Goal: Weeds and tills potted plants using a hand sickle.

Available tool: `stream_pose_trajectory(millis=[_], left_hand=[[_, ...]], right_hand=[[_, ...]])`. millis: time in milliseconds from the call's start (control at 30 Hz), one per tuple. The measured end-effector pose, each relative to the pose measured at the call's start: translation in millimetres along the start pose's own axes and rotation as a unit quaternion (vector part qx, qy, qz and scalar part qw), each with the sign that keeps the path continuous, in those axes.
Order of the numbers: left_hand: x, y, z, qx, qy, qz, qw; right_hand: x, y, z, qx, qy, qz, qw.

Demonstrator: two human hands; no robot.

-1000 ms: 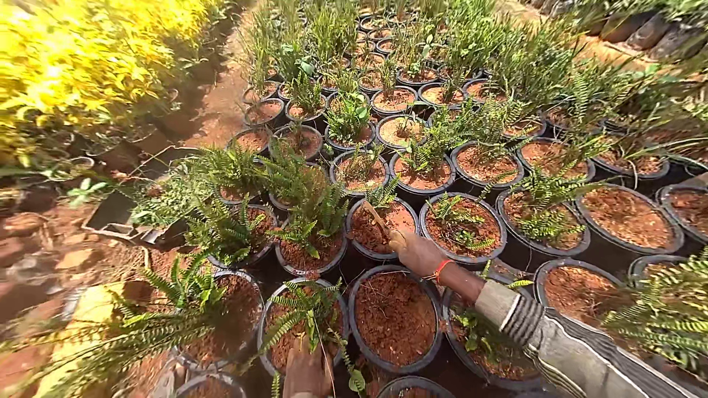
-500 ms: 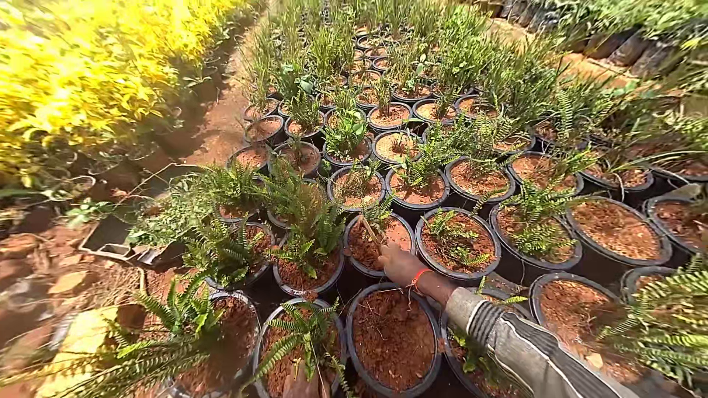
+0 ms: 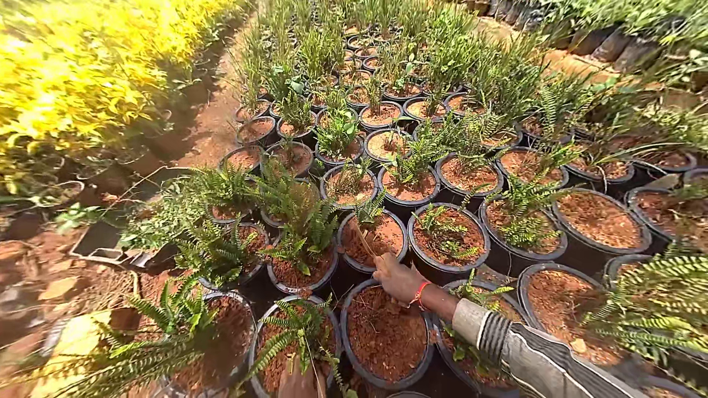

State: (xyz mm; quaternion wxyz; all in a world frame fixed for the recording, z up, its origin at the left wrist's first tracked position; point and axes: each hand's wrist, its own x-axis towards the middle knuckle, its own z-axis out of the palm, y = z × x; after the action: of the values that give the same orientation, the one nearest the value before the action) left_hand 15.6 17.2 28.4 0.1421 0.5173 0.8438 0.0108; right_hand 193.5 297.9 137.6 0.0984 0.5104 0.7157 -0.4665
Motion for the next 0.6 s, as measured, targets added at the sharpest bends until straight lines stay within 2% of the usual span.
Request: stream_pose_trajectory(millis=[133,233,400,500,600], left_hand=[[3.2,0.4,-4.2,-0.001,-0.016,-0.001,1.0],[2.8,0.9,-4.0,-0.001,-0.014,0.005,1.0],[4.8,-0.8,1.1,0.005,0.019,0.017,1.0],[5.1,0.8,3.3,0.006,0.024,0.018,1.0],[5.2,-3.3,8.1,0.01,0.068,0.033,0.997]], right_hand=[[-41.7,36.0,-7.0,-0.107,-0.028,-0.022,0.994],[-54.0,67.8,-31.2,-0.191,-0.009,-0.021,0.981],[-54.4,101.7,-77.1,-0.125,0.054,0.006,0.991],[-55.1,116.4,-80.3,-0.032,0.099,0.029,0.994],[-61.1,106.6,-77.7,0.038,0.133,0.018,0.99]])
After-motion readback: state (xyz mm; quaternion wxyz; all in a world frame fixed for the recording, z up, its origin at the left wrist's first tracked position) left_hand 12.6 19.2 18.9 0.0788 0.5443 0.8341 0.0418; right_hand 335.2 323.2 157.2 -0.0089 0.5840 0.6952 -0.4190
